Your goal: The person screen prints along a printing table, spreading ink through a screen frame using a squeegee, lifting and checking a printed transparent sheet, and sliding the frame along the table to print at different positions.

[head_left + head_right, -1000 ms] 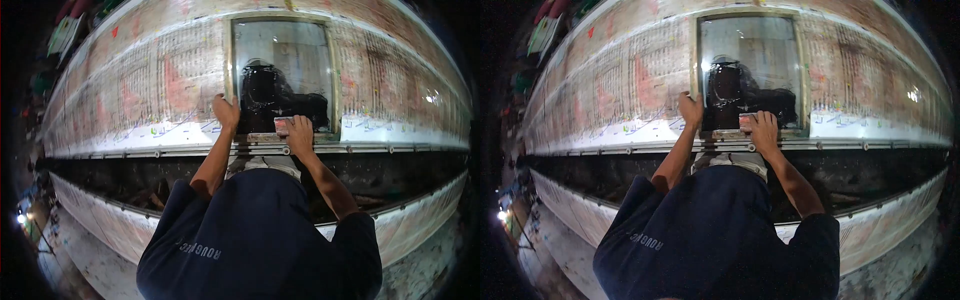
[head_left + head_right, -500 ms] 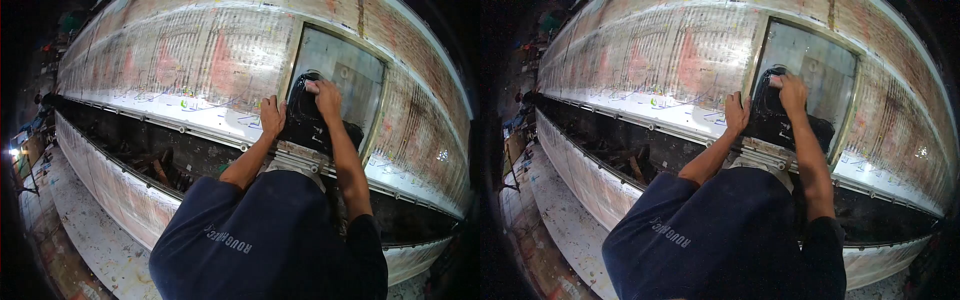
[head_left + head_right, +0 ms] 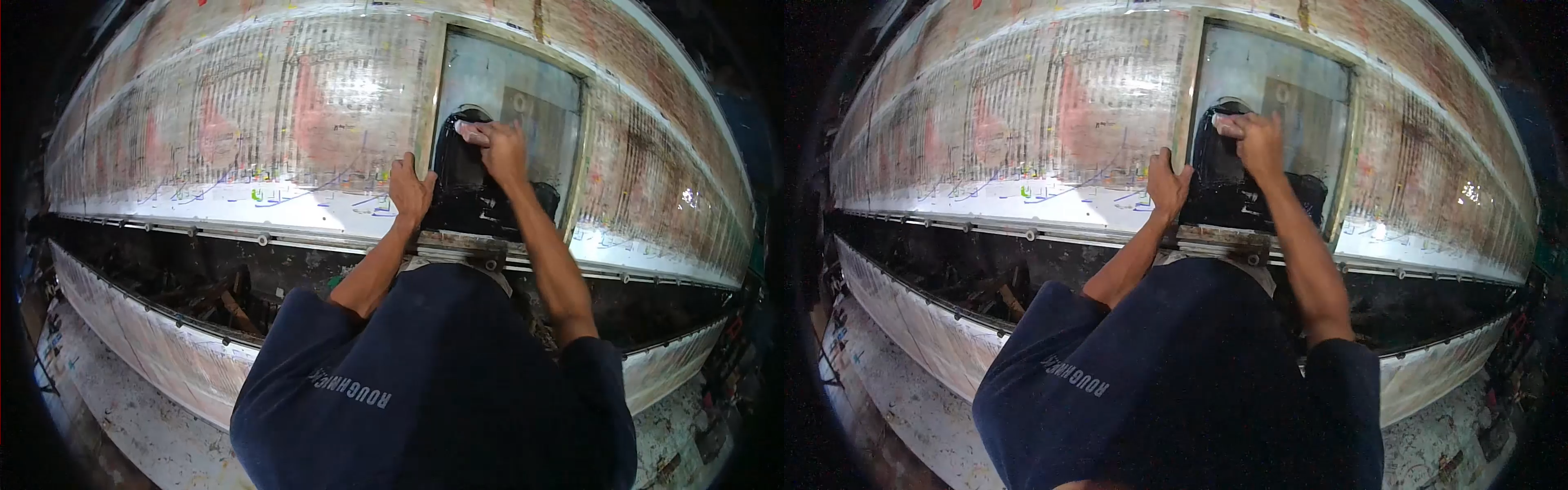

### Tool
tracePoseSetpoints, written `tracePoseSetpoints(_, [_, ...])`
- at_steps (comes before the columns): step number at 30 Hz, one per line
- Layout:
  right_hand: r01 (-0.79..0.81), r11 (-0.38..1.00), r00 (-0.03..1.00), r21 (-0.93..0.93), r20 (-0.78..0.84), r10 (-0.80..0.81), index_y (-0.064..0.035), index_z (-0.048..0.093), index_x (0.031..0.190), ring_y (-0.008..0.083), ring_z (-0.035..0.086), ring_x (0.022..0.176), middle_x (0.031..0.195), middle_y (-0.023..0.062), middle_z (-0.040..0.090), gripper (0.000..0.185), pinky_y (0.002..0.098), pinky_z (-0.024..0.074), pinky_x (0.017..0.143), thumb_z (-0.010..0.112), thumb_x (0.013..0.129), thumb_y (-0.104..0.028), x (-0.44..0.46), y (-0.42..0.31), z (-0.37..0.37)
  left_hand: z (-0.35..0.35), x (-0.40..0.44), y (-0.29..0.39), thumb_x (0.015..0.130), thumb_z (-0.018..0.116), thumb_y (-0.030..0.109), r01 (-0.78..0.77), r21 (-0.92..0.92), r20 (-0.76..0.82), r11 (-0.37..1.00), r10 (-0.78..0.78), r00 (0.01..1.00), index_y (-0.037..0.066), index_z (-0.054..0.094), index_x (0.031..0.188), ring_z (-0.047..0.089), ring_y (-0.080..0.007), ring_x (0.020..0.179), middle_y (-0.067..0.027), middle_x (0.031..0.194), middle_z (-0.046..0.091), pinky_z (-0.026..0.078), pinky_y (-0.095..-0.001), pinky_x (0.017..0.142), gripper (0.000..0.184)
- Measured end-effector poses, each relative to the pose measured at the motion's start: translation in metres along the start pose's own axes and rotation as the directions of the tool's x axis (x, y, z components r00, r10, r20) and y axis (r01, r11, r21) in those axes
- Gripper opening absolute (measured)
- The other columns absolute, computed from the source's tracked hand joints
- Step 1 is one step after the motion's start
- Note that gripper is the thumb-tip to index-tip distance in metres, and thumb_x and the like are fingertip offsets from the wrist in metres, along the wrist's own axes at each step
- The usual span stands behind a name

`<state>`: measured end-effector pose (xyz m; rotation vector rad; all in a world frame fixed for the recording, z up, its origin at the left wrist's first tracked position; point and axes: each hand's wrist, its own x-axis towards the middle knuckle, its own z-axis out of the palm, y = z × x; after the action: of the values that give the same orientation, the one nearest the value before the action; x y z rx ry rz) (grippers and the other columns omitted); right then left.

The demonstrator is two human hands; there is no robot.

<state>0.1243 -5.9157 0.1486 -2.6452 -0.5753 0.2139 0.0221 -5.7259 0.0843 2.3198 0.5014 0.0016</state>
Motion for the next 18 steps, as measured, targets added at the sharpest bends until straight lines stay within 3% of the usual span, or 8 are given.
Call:
tracePoseSetpoints(2, [-0.033,0.991,0.938,-0.131,-0.345,-0.014,-0.0079,0.074,0.108,0.0362,0.065,0.111,0.111,0.013,0.072,0.029,0.0606,0.0384,0.114,0.059,0.084,-0.002,-0.024,0.007,0.048,-0.004,0.002,0.008,0.08,0.081,0.02,0.066,-0.122,0.032,0.99,-0.062,0.998,0.0,0.056,0.121,0.061,-0.0475,0.108,-0.0271,0.109,0.062,0.049,-0.0549,0.09,0.052])
tracePoseSetpoints(6, [0.001,0.999,0.977,-0.049,-0.214,-0.012,-0.0064,0.074,0.111,0.0321,0.063,0.118,0.111,0.0109,0.072,0.033,0.0559,0.0382,0.117,0.067,0.079,-0.003,-0.107,-0.023,0.03,-0.009,0.008,0.019,0.082,0.076,0.017,0.207,-0.211,0.093,0.955,-0.191,0.977,-0.003,0.049,0.122,0.063,-0.0531,0.104,-0.0347,0.109,0.065,0.049,-0.0552,0.091,0.053])
tracePoseSetpoints(8, [0.128,0.99,0.991,0.057,-0.042,-0.125,-0.0075,0.077,0.109,0.0289,0.063,0.121,0.115,0.009,0.075,0.031,0.0524,0.0402,0.116,0.072,0.078,-0.006,-0.128,-0.01,-0.022,-0.011,0.009,0.018,0.083,0.075,0.016,0.152,-0.219,0.072,0.964,-0.139,0.988,-0.003,0.047,0.121,0.064,-0.054,0.101,-0.0353,0.107,0.065,0.049,-0.0561,0.089,0.051])
tracePoseSetpoints(10, [-0.155,0.96,0.92,0.233,-0.32,0.226,-0.0052,0.078,0.108,0.0254,0.07,0.11,0.11,0.007,0.077,0.03,0.0461,0.0495,0.108,0.073,0.078,-0.004,-0.152,0.034,-0.035,-0.011,0.009,0.019,0.084,0.074,0.016,-0.012,-0.191,0.04,0.981,0.02,0.999,-0.003,0.047,0.118,0.064,-0.0536,0.1,-0.0351,0.105,0.065,0.05,-0.0559,0.086,0.047])
tracePoseSetpoints(11, [-0.276,0.843,0.881,0.461,-0.231,0.414,-0.0038,0.078,0.109,0.0253,0.072,0.101,0.106,0.0075,0.077,0.029,0.0434,0.0543,0.099,0.072,0.08,-0.004,-0.177,0.092,-0.031,-0.014,0.006,0.024,0.086,0.072,0.017,-0.02,-0.225,0.047,0.974,0.032,0.998,-0.003,0.047,0.116,0.063,-0.0537,0.096,-0.034,0.101,0.064,0.049,-0.0557,0.084,0.044])
tracePoseSetpoints(12, [-0.379,0.657,0.818,0.652,-0.096,0.567,-0.0024,0.077,0.11,0.0252,0.073,0.092,0.101,0.008,0.076,0.028,0.0406,0.0591,0.09,0.071,0.082,-0.004,-0.201,0.143,-0.025,-0.007,0.003,0.031,0.086,0.072,0.017,-0.03,-0.221,0.042,0.975,0.04,0.998,-0.003,0.047,0.116,0.063,-0.0537,0.096,-0.034,0.101,0.064,0.049,-0.0557,0.084,0.044])
tracePoseSetpoints(14, [-0.233,0.071,0.533,0.97,0.066,0.844,0.0019,0.075,0.109,0.0252,0.073,0.079,0.093,0.0114,0.074,0.029,0.0359,0.0623,0.07,0.069,0.082,-0.006,-0.227,0.168,-0.05,0.015,-0.007,0.044,0.087,0.071,0.018,-0.084,-0.338,-0.061,0.937,0.067,0.996,-0.003,0.046,0.115,0.062,-0.0539,0.093,-0.0324,0.098,0.062,0.049,-0.0556,0.083,0.042])
tracePoseSetpoints(18, [-0.314,0.132,0.404,0.94,0.006,0.915,0.0059,0.07,0.109,0.023,0.072,0.072,0.091,0.0144,0.072,0.034,0.034,0.0609,0.056,0.061,0.077,-0.006,-0.254,0.283,-0.101,0.104,-0.021,0.116,0.087,0.07,0.015,-0.144,-0.339,-0.077,0.93,0.125,0.989,-0.005,0.047,0.116,0.061,-0.0551,0.096,-0.0345,0.102,0.062,0.048,-0.0569,0.086,0.042])
